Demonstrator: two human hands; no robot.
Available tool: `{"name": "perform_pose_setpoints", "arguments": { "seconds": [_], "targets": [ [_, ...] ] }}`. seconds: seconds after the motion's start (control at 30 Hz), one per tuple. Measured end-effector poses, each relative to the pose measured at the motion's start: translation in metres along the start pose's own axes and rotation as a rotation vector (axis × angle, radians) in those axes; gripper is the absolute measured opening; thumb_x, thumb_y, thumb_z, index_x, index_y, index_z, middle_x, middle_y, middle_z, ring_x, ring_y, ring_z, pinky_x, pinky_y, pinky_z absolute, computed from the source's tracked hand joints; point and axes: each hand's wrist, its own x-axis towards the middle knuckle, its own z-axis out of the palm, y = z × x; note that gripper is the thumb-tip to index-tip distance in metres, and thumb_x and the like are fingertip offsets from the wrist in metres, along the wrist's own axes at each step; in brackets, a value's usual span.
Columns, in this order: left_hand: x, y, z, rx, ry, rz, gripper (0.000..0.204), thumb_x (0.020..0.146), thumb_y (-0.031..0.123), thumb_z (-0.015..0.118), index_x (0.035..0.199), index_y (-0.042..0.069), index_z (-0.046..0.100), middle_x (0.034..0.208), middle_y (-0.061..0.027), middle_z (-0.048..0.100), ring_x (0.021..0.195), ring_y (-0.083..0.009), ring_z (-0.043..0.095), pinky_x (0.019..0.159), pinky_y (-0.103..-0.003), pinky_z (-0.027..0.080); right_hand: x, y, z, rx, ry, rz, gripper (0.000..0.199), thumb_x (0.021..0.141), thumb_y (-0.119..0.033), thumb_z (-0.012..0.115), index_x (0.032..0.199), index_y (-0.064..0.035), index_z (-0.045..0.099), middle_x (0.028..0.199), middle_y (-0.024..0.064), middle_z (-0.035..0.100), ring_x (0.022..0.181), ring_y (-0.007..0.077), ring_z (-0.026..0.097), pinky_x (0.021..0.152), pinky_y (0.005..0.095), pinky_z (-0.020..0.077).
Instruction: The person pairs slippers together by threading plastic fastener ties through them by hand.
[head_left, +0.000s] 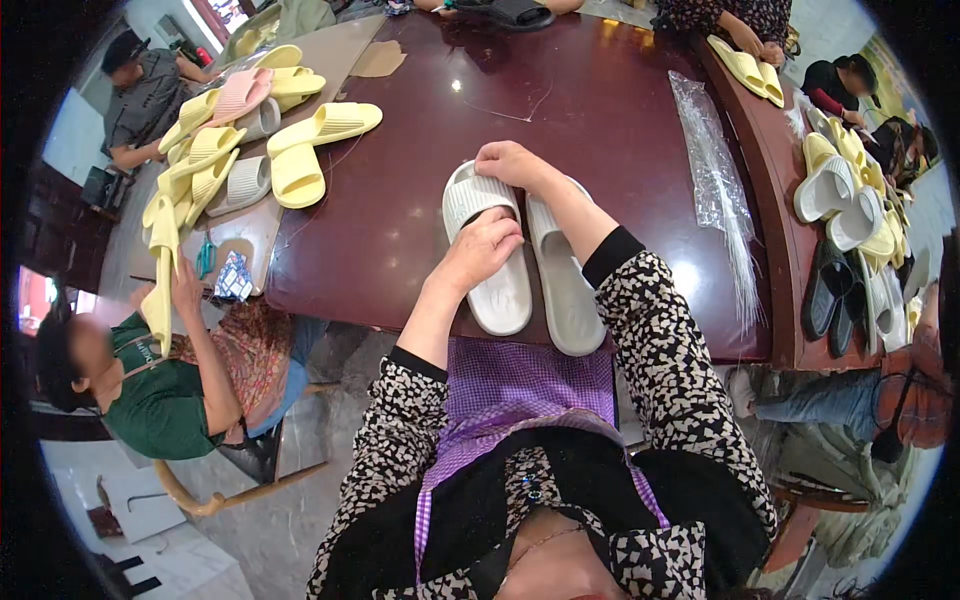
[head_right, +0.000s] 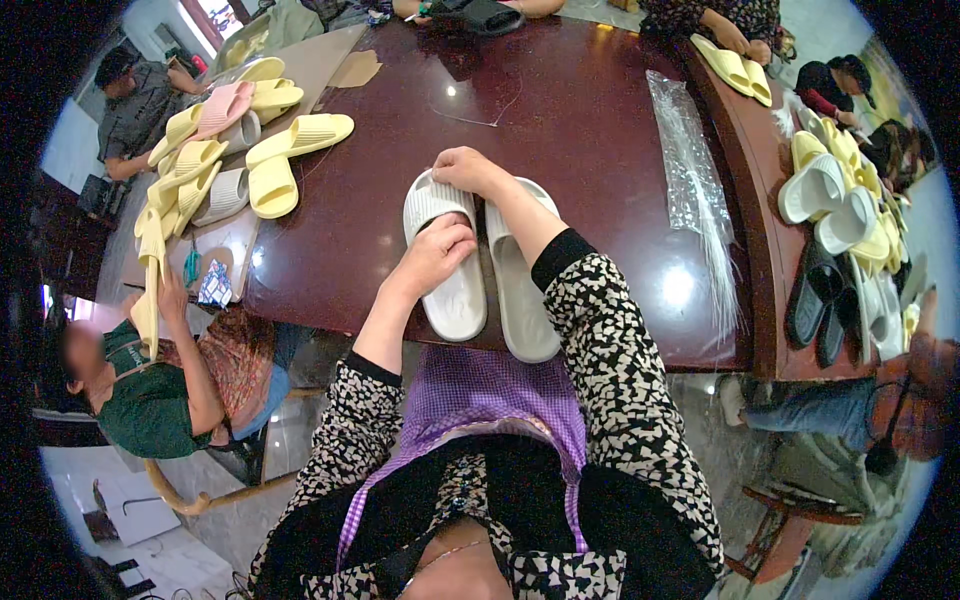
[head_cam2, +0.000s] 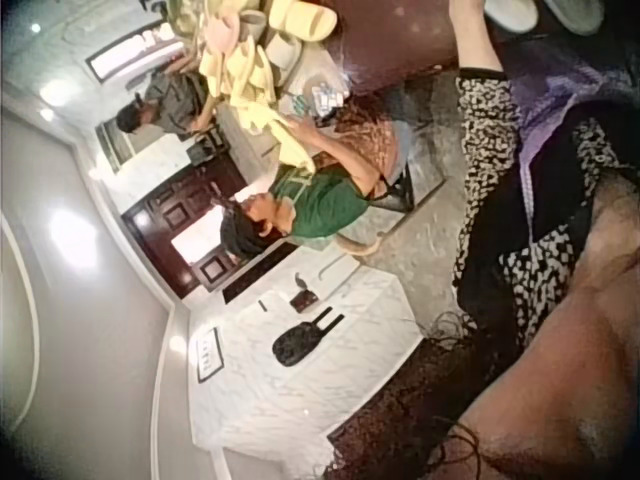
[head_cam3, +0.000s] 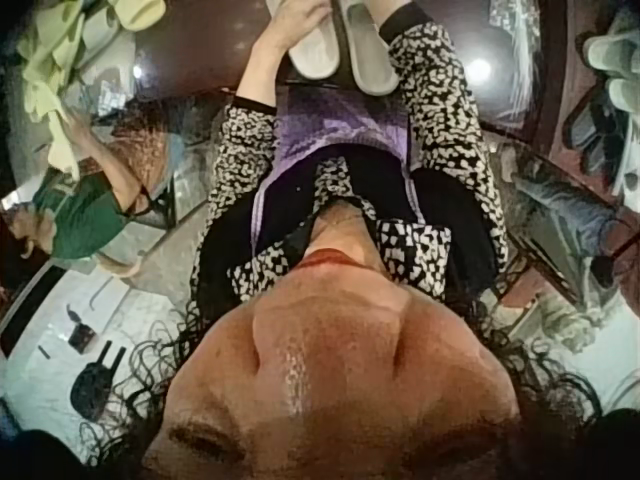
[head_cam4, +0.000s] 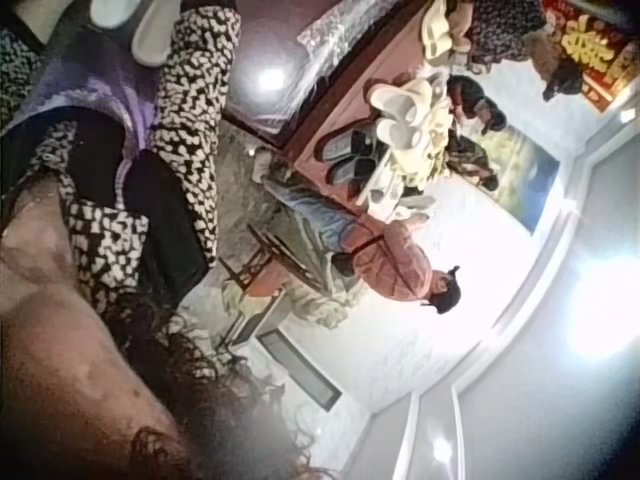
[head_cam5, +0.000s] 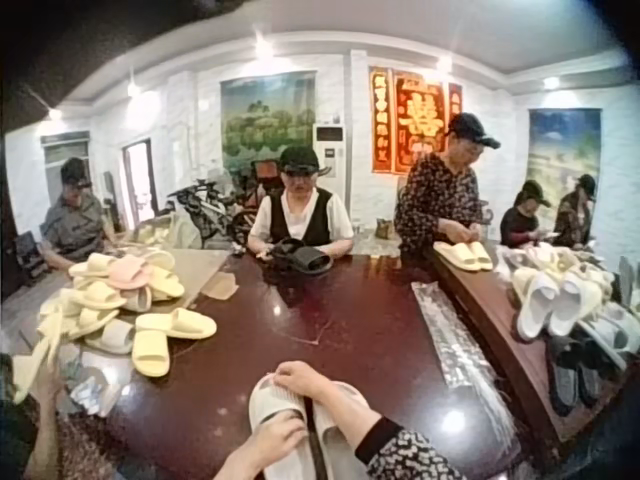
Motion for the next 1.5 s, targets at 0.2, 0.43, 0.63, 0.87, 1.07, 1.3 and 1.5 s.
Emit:
{"name": "perform_pose_setpoints", "arguments": {
  "seconds": [0.2, 0.43, 0.63, 0.87, 1.07, 1.3, 1.5],
  "targets": [
    [0.0, 0.001, 0.0, 0.015, 0.0, 0.012, 0.008, 0.08, 0.006, 0.06, 0.085, 0.0, 0.06, 0.09, -0.0116, 0.055, 0.086, -0.0279, 0.057, 0.075, -0.036, 0.047, 0.002, -0.007, 0.002, 0.046, -0.014, 0.066, 0.023, 0.075, -0.019, 0.063, 0.089, -0.0012, 0.068, 0.082, 0.0109, 0.067, 0.079, 0.0191, 0.061, 0.073, 0.0342, 0.0476],
    [0.0, 0.002, -0.002, -0.02, 0.021, 0.021, 0.011, 0.08, 0.006, 0.06, 0.09, 0.0, 0.062, 0.094, -0.0118, 0.057, 0.089, -0.0279, 0.058, 0.076, -0.035, 0.047, 0.003, -0.002, 0.001, 0.193, 0.058, 0.002, 0.016, 0.075, -0.012, 0.063, 0.084, 0.0009, 0.066, 0.078, 0.0087, 0.065, 0.072, 0.0167, 0.06, 0.066, 0.0308, 0.0475],
    [-0.007, -0.003, -0.011, -0.104, 0.052, 0.016, 0.017, 0.08, 0.003, 0.06, 0.097, 0.001, 0.063, 0.101, -0.0124, 0.059, 0.096, -0.0265, 0.059, 0.08, -0.034, 0.048, -0.001, 0.008, -0.028, 0.591, 0.228, 0.137, 0.011, 0.08, -0.01, 0.059, 0.078, 0.0005, 0.061, 0.073, 0.0065, 0.063, 0.063, 0.0122, 0.056, 0.058, 0.0264, 0.0458],
    [-0.02, -0.002, -0.039, -0.201, 0.076, 0.009, 0.018, 0.081, 0.002, 0.06, 0.099, 0.001, 0.062, 0.104, -0.011, 0.061, 0.093, -0.0246, 0.062, 0.077, -0.032, 0.051, -0.032, -0.019, -0.035, 0.751, 0.248, 0.051, 0.011, 0.086, -0.011, 0.057, 0.082, -0.0009, 0.06, 0.076, 0.0046, 0.062, 0.065, 0.0106, 0.055, 0.061, 0.0249, 0.0459],
    [0.024, 0.032, -0.072, -0.372, 0.244, -0.251, 0.016, 0.084, 0.002, 0.057, 0.1, -0.001, 0.061, 0.093, -0.0112, 0.065, 0.075, -0.0173, 0.064, 0.067, -0.029, 0.052, -0.052, -0.039, -0.023, 0.762, 0.289, -0.034, 0.01, 0.089, -0.01, 0.055, 0.086, -0.0011, 0.06, 0.08, 0.0044, 0.061, 0.072, 0.011, 0.056, 0.069, 0.0242, 0.0466],
    [0.077, 0.017, -0.044, -0.543, 0.23, -0.484, 0.016, 0.086, 0.007, 0.057, 0.098, -0.003, 0.06, 0.082, -0.0096, 0.065, 0.063, -0.0118, 0.061, 0.057, -0.026, 0.049, -0.067, -0.043, -0.015, 0.743, 0.356, -0.072, 0.01, 0.089, -0.009, 0.056, 0.088, -0.0005, 0.061, 0.082, 0.0032, 0.062, 0.073, 0.0095, 0.055, 0.071, 0.0236, 0.0462],
    [0.084, 0.006, -0.032, -0.436, 0.201, -0.491, 0.018, 0.088, 0.013, 0.059, 0.098, -0.002, 0.061, 0.081, -0.0026, 0.064, 0.064, -0.0073, 0.058, 0.055, -0.02, 0.046, -0.068, -0.037, -0.02, 0.768, 0.425, -0.078, 0.01, 0.089, -0.009, 0.057, 0.089, -0.0003, 0.062, 0.082, 0.0028, 0.062, 0.073, 0.0089, 0.055, 0.071, 0.0231, 0.0456]
  ]
}}
